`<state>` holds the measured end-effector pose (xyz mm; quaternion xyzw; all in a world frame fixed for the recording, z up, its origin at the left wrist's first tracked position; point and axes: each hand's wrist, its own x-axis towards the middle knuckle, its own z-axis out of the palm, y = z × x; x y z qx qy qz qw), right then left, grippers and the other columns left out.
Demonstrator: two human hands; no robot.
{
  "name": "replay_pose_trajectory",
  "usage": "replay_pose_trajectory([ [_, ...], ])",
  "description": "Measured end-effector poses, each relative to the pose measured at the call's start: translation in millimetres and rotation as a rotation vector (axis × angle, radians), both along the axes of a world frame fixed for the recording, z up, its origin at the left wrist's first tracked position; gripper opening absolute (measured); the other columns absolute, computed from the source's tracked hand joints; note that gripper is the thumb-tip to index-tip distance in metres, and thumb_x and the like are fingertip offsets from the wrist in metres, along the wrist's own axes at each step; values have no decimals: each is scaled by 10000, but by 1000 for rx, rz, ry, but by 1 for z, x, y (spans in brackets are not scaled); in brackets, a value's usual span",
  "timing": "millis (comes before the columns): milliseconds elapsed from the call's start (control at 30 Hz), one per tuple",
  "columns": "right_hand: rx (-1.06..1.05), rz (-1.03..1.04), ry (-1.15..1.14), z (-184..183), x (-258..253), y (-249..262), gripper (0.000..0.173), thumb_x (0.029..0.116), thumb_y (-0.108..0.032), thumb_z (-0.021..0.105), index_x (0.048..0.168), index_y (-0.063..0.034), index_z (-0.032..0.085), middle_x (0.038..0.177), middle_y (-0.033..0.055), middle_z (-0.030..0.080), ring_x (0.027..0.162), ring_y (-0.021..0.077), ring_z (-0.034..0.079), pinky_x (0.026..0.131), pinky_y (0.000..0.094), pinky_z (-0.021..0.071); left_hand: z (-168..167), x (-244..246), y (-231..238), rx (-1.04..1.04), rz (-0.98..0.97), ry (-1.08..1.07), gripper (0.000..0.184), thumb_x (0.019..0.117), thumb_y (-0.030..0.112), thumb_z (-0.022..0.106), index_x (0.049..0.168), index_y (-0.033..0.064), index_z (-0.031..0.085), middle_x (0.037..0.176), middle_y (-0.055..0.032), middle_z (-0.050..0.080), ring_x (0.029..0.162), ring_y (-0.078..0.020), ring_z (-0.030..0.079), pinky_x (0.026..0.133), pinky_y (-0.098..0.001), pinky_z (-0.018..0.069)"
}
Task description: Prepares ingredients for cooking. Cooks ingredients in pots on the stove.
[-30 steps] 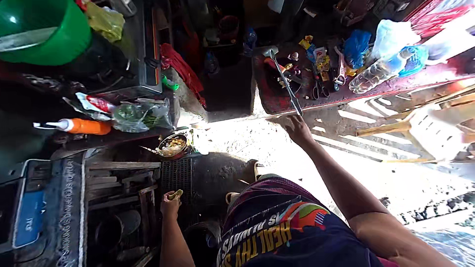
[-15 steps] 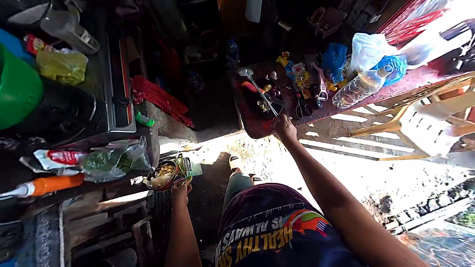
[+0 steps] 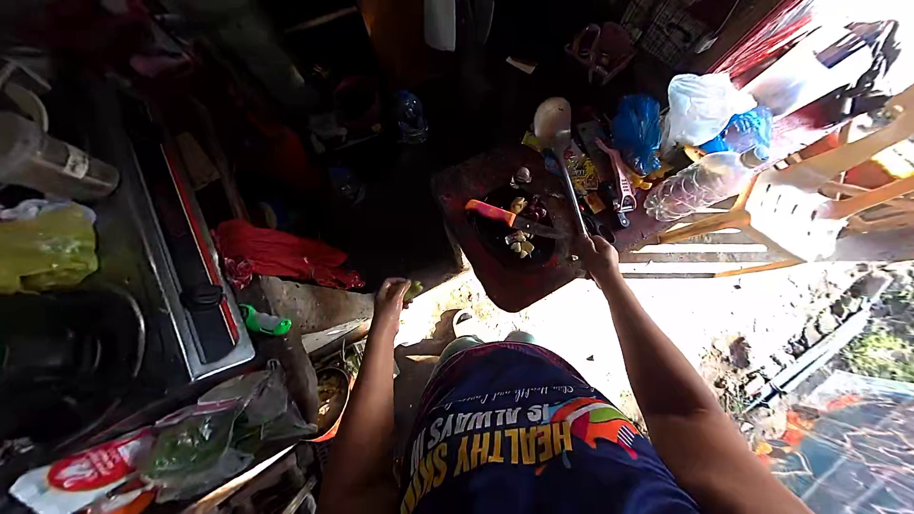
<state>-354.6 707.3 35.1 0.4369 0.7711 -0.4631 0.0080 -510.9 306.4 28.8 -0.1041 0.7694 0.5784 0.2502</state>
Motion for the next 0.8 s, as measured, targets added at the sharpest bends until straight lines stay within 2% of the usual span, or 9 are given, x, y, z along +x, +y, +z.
replay_pose_trajectory([
  [67, 34, -40, -24, -8, -5, -5, 492, 1132, -368, 382, 1230, 67, 592, 965, 279, 651, 737, 368, 650, 722, 556, 549, 18, -24, 23, -64, -169, 56, 260, 1044, 172, 596, 1120, -75, 623, 970, -159, 632, 802, -173, 587, 760, -358, 517],
  [100, 56, -47, -34, -12, -7, -6, 493, 1131, -353, 392, 1222, 86, 598, 1014, 319, 656, 843, 431, 670, 801, 615, 536, 18, -34, 34, -89, -262, 107, 258, 1034, 194, 620, 1060, -62, 637, 942, -157, 637, 829, -196, 595, 806, -402, 515],
  [167, 104, -40, -71, -13, -12, -9, 497, 1125, -341, 409, 1227, 105, 602, 1082, 355, 659, 1016, 501, 663, 927, 664, 490, 15, -54, 62, -136, -433, 252, 262, 1008, 205, 663, 1070, -48, 647, 979, -189, 670, 893, -266, 650, 858, -483, 536],
  [300, 152, -83, -117, -10, -17, -14, 509, 1115, -363, 440, 1286, 103, 553, 1122, 362, 657, 1088, 525, 649, 955, 670, 479, 22, -85, 128, -285, -655, 521, 412, 939, 81, 694, 1330, -10, 602, 1208, -262, 646, 1074, -386, 650, 957, -537, 515],
  [367, 164, -83, -188, -12, -15, -13, 549, 1113, -416, 410, 1323, 76, 534, 1144, 358, 659, 1120, 537, 640, 943, 698, 479, 31, -93, 153, -400, -813, 530, 581, 940, 77, 700, 1489, 97, 510, 1434, -248, 533, 1199, -420, 617, 984, -575, 519],
  [433, 181, -60, -292, -3, -17, -13, 573, 1112, -459, 379, 1349, 43, 521, 1169, 344, 658, 1139, 532, 636, 923, 706, 484, 35, -99, 172, -479, -958, 530, 662, 946, 81, 703, 1551, 172, 450, 1505, -237, 465, 1206, -439, 610, 953, -605, 525],
  [567, 223, 13, -430, 14, -20, -12, 497, 1092, -384, 478, 1365, 26, 544, 1308, 326, 609, 1202, 520, 611, 939, 712, 479, 26, -106, 189, -566, -1114, 628, 488, 967, 91, 678, 1442, 167, 596, 1421, -189, 565, 1217, -416, 609, 975, -607, 507],
  [667, 243, 35, -452, 10, -20, -13, 449, 1083, -340, 497, 1359, 8, 566, 1358, 306, 587, 1190, 503, 622, 926, 696, 494, 25, -109, 187, -551, -1137, 738, 376, 981, 93, 667, 1357, 114, 655, 1336, -208, 617, 1231, -422, 599, 1014, -582, 487],
  [800, 323, -29, -388, 15, -21, -18, 434, 1059, -300, 551, 1362, 11, 575, 1385, 326, 544, 1204, 517, 597, 945, 678, 492, 19, -112, 178, -463, -1120, 793, 337, 963, 100, 697, 1300, 93, 674, 1278, -204, 646, 1142, -417, 648, 923, -601, 524],
])
